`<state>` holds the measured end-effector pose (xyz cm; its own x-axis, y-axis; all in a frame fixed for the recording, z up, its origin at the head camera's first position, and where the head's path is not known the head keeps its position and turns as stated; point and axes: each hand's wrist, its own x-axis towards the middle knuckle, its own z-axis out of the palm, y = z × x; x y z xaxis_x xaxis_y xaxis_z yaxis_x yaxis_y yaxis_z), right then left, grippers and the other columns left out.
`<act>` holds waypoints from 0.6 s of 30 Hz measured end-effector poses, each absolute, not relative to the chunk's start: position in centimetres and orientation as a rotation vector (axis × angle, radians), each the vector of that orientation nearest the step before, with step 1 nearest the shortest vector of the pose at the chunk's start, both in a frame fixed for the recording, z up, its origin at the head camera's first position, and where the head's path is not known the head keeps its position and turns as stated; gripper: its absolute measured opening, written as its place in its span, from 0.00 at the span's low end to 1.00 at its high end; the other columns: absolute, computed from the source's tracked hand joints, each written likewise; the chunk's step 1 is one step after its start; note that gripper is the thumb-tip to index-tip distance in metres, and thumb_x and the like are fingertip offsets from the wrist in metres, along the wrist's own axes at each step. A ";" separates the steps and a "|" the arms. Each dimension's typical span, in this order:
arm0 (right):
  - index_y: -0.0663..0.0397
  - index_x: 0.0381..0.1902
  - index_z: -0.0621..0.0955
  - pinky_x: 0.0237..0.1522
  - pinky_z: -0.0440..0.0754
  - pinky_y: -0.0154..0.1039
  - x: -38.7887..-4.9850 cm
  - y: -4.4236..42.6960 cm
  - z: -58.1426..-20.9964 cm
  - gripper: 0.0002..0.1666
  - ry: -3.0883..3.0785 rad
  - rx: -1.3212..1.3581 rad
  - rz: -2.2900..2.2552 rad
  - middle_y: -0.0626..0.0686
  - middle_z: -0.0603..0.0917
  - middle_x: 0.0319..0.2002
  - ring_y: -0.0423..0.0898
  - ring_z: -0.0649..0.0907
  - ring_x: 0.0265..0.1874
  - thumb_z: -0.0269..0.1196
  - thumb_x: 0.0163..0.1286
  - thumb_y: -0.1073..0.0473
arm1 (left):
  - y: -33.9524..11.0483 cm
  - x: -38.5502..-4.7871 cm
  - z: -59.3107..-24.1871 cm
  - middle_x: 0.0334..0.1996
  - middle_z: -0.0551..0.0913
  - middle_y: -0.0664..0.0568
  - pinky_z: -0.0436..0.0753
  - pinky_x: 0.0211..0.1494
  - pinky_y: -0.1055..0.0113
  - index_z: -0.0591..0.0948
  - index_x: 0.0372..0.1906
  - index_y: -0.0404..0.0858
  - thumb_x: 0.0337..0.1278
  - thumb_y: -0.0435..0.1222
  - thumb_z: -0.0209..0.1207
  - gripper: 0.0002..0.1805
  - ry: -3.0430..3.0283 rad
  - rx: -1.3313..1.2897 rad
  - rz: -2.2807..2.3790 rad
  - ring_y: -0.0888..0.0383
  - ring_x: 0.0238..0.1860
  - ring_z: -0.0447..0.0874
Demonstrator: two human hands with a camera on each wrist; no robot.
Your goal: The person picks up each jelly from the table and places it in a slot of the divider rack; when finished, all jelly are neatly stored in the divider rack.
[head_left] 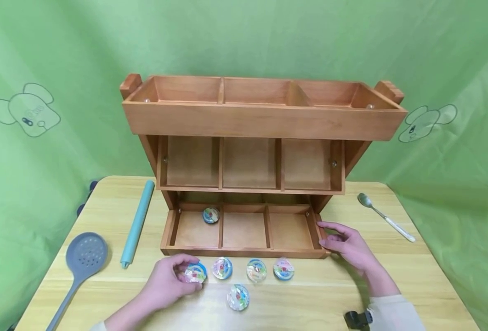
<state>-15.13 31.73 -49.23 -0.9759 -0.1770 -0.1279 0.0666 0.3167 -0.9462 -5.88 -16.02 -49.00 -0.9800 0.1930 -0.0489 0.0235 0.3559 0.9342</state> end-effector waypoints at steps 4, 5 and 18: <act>0.62 0.66 0.74 0.29 0.81 0.39 -15.2 31.7 -49.1 0.36 2.382 -0.107 -1.718 0.61 0.80 0.35 0.45 0.80 0.30 0.72 0.61 0.63 | -16.5 -6.4 -47.7 0.37 0.84 0.43 0.84 0.30 0.66 0.80 0.52 0.28 0.37 0.26 0.77 0.30 2.239 0.275 1.876 0.55 0.29 0.83; 0.62 0.66 0.74 0.29 0.81 0.39 -15.3 31.7 -49.1 0.36 2.383 -0.107 -1.719 0.61 0.80 0.35 0.45 0.80 0.30 0.72 0.61 0.63 | -16.5 -6.7 -47.5 0.38 0.84 0.41 0.85 0.32 0.66 0.79 0.53 0.27 0.38 0.26 0.77 0.31 2.205 0.289 1.926 0.54 0.30 0.84; 0.62 0.65 0.75 0.28 0.81 0.38 -15.0 31.7 -49.3 0.35 2.393 -0.092 -1.713 0.61 0.80 0.36 0.44 0.80 0.31 0.73 0.61 0.63 | -15.5 -10.8 -45.9 0.40 0.83 0.40 0.86 0.39 0.62 0.80 0.53 0.28 0.38 0.21 0.75 0.30 2.316 0.154 2.056 0.50 0.34 0.86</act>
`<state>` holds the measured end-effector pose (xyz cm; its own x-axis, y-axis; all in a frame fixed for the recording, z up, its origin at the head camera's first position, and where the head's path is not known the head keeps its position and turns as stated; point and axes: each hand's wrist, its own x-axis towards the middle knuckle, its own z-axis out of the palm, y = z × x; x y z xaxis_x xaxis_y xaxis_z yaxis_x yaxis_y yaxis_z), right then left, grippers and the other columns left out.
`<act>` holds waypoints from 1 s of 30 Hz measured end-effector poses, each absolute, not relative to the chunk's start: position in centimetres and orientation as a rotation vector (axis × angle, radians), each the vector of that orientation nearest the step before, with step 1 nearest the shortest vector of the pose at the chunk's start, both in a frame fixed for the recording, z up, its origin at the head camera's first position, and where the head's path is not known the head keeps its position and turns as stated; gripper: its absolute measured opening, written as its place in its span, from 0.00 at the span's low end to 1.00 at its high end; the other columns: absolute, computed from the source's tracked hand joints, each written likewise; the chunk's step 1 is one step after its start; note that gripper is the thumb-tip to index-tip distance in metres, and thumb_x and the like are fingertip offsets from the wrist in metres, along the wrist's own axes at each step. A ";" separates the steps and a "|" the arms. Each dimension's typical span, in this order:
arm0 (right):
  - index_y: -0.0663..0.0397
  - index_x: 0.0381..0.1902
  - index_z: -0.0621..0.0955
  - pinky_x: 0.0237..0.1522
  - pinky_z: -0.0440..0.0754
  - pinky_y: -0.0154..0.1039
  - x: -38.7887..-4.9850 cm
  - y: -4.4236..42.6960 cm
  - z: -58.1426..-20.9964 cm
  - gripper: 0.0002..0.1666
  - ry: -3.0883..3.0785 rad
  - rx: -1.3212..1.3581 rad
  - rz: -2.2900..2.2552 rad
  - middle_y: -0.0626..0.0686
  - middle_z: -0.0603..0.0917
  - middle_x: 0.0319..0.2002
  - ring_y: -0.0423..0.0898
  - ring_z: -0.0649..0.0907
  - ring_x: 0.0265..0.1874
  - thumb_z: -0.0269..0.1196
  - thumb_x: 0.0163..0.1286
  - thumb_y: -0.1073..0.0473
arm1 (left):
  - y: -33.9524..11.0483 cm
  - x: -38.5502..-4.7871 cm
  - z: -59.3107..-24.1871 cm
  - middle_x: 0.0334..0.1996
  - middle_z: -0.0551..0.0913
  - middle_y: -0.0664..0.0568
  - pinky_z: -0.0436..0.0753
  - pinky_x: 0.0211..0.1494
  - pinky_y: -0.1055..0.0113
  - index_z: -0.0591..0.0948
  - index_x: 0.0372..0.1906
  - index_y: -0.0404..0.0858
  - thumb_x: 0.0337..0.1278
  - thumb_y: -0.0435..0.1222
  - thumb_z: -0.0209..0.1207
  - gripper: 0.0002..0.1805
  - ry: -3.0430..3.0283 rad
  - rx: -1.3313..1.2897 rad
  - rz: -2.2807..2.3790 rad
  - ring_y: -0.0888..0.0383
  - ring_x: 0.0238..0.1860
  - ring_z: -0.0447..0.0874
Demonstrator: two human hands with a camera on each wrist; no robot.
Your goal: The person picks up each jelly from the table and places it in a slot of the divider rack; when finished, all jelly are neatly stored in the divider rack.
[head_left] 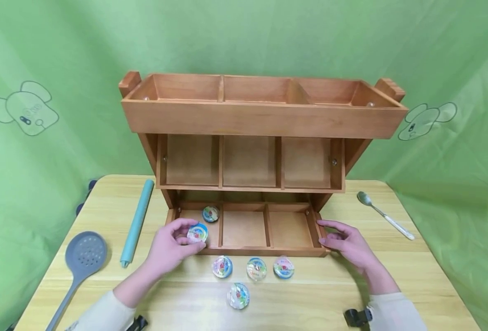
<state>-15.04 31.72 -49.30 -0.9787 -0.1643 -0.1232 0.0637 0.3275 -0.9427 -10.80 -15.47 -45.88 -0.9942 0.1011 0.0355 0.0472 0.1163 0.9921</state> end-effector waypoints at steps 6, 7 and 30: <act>0.62 0.65 0.75 0.31 0.82 0.39 -15.2 31.7 -49.3 0.35 2.392 -0.083 -1.712 0.59 0.80 0.36 0.45 0.80 0.33 0.73 0.61 0.63 | -15.3 -12.7 -46.2 0.37 0.83 0.45 0.84 0.37 0.64 0.83 0.50 0.33 0.38 0.28 0.78 0.27 2.530 0.116 1.832 0.52 0.34 0.83; 0.62 0.65 0.75 0.31 0.82 0.39 -15.2 31.7 -49.3 0.35 2.389 -0.083 -1.714 0.59 0.80 0.36 0.44 0.80 0.32 0.73 0.61 0.63 | -15.3 -12.9 -46.3 0.37 0.83 0.47 0.84 0.37 0.64 0.84 0.49 0.34 0.38 0.29 0.79 0.27 2.559 0.120 1.792 0.52 0.35 0.82; 0.63 0.65 0.75 0.29 0.82 0.38 -15.2 31.7 -49.4 0.35 2.383 -0.103 -1.730 0.60 0.81 0.35 0.44 0.80 0.31 0.72 0.61 0.64 | -13.8 -16.1 -48.7 0.33 0.81 0.52 0.79 0.38 0.63 0.85 0.44 0.35 0.32 0.33 0.82 0.26 2.559 0.084 1.492 0.55 0.34 0.78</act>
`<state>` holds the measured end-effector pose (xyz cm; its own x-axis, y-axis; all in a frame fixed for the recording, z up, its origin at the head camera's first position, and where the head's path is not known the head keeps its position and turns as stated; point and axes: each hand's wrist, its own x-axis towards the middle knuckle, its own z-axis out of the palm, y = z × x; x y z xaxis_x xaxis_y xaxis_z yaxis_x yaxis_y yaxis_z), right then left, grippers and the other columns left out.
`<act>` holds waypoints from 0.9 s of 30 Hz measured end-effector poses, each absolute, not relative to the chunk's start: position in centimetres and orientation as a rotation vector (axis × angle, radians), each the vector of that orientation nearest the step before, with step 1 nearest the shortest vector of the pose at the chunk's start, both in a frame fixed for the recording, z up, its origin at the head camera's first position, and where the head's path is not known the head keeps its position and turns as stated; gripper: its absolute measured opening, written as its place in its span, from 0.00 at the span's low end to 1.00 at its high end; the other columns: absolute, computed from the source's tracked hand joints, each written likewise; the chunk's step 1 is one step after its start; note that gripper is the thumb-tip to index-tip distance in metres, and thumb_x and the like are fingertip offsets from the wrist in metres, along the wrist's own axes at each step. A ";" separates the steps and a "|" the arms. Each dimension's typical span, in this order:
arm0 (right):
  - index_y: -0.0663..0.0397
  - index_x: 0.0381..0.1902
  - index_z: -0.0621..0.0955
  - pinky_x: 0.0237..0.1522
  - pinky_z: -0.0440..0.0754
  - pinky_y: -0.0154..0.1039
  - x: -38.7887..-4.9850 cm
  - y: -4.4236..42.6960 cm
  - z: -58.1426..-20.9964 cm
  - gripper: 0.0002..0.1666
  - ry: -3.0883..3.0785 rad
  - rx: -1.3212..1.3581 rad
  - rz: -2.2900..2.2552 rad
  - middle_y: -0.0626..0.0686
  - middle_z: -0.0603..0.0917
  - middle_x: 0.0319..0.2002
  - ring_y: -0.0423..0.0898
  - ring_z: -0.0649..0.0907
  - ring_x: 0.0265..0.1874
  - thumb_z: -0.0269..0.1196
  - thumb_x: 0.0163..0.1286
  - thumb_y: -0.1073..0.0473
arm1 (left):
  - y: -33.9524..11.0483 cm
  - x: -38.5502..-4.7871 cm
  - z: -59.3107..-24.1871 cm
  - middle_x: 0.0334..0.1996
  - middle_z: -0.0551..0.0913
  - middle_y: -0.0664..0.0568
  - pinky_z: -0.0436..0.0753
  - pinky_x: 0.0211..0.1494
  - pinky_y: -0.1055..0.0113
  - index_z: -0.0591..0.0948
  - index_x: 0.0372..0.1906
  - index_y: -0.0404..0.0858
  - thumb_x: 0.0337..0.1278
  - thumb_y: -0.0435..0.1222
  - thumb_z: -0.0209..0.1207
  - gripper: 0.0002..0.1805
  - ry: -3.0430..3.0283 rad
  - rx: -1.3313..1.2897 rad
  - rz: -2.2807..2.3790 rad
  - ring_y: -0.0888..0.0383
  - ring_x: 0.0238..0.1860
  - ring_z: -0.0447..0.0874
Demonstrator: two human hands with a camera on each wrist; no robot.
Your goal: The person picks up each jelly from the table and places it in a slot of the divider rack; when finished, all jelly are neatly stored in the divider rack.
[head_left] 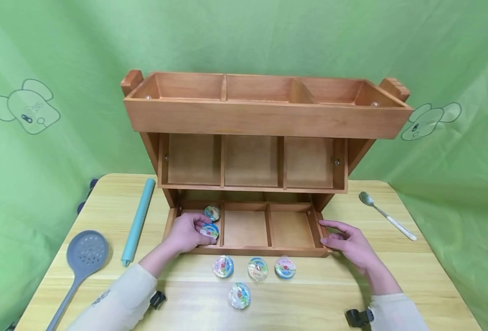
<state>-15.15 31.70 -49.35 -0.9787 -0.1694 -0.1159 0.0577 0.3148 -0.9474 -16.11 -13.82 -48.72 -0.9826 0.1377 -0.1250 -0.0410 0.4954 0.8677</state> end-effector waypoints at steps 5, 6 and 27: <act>0.63 0.66 0.75 0.30 0.82 0.39 -15.2 31.8 -49.4 0.35 2.394 -0.106 -1.713 0.60 0.80 0.37 0.44 0.81 0.32 0.72 0.62 0.63 | -13.9 -16.4 -48.8 0.33 0.81 0.51 0.80 0.38 0.63 0.86 0.42 0.35 0.33 0.30 0.81 0.23 2.470 0.090 1.536 0.55 0.33 0.78; 0.62 0.66 0.75 0.31 0.82 0.39 -15.2 31.8 -49.4 0.35 2.398 -0.107 -1.707 0.60 0.80 0.37 0.45 0.81 0.32 0.72 0.62 0.63 | -13.9 -16.4 -48.8 0.33 0.81 0.50 0.80 0.38 0.63 0.86 0.41 0.35 0.33 0.30 0.81 0.23 2.456 0.095 1.543 0.55 0.33 0.78; 0.62 0.65 0.75 0.31 0.82 0.39 -15.1 31.8 -49.4 0.35 2.398 -0.084 -1.714 0.62 0.79 0.40 0.45 0.80 0.34 0.73 0.61 0.63 | -13.5 -13.0 -46.6 0.47 0.84 0.44 0.79 0.55 0.49 0.82 0.52 0.32 0.44 0.34 0.76 0.27 3.032 0.309 1.241 0.44 0.49 0.81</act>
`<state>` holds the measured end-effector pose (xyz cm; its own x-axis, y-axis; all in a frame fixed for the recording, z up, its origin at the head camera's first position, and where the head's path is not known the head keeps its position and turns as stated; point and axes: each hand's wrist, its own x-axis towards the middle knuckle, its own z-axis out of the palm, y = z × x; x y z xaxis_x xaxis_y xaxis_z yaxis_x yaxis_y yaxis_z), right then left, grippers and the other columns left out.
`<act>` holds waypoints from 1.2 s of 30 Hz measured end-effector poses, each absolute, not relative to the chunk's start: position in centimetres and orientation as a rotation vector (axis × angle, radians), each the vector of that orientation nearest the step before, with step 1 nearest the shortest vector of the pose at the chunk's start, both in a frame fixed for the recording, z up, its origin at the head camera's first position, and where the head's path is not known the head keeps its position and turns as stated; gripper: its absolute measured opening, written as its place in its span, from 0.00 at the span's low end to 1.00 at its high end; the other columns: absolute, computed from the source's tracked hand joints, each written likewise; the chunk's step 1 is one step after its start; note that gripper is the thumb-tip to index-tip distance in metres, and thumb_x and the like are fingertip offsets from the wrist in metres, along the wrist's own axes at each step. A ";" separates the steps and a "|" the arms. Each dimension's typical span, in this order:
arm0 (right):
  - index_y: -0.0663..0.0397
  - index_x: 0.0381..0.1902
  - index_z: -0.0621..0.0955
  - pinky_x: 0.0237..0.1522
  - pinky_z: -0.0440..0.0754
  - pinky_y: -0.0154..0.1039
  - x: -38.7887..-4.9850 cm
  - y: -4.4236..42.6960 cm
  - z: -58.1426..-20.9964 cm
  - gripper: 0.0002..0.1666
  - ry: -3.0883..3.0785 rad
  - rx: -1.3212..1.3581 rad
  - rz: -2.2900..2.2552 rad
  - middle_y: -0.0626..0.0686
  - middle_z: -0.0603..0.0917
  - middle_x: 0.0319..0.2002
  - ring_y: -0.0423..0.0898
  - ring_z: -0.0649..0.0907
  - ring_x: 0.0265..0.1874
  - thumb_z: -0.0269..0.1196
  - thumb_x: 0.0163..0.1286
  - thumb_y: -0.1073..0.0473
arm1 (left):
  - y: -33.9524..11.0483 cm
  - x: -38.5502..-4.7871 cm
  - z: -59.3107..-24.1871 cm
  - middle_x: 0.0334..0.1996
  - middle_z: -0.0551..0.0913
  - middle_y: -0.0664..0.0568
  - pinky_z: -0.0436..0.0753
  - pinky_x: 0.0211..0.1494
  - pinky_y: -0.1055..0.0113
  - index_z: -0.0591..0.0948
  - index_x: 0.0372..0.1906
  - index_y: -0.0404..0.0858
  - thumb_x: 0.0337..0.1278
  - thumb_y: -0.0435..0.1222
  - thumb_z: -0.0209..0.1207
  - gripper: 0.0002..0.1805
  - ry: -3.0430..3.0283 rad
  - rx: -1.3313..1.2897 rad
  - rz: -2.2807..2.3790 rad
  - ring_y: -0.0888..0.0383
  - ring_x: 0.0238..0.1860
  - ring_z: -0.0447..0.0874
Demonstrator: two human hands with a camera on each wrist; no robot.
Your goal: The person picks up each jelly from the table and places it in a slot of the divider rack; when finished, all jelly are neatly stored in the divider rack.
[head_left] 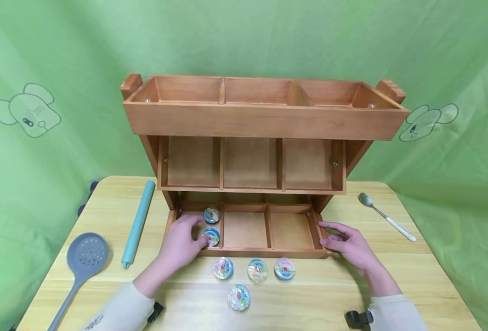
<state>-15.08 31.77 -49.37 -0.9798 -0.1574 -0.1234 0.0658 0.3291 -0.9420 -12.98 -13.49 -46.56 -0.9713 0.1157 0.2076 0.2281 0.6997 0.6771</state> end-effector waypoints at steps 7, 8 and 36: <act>0.62 0.65 0.75 0.31 0.82 0.39 -15.1 31.8 -49.4 0.35 2.398 -0.089 -1.720 0.62 0.80 0.40 0.45 0.80 0.34 0.73 0.61 0.63 | -12.6 -9.2 -46.4 0.43 0.83 0.44 0.84 0.46 0.57 0.79 0.55 0.29 0.38 0.26 0.76 0.32 -2.504 -0.357 -1.205 0.48 0.41 0.82; 0.62 0.65 0.75 0.31 0.81 0.39 -15.1 31.8 -49.4 0.35 2.399 -0.089 -1.723 0.62 0.80 0.39 0.45 0.80 0.33 0.73 0.61 0.63 | -12.4 -8.8 -46.5 0.41 0.83 0.45 0.85 0.44 0.60 0.80 0.54 0.29 0.37 0.26 0.76 0.31 -2.505 -0.361 -1.246 0.49 0.40 0.82; 0.62 0.67 0.74 0.29 0.80 0.38 -14.9 31.9 -49.3 0.38 2.332 -0.072 -1.782 0.57 0.78 0.33 0.44 0.78 0.29 0.73 0.59 0.65 | -9.4 -7.0 -50.4 0.37 0.81 0.57 0.80 0.38 0.68 0.84 0.49 0.37 0.24 0.32 0.82 0.34 -2.712 -0.283 -1.582 0.60 0.35 0.76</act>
<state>-14.91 31.85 -49.31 -0.9777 -0.1625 -0.1331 0.0857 0.2697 -0.9591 -7.04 -9.41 -50.42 -0.9838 0.1600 0.0810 0.1492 0.4799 0.8645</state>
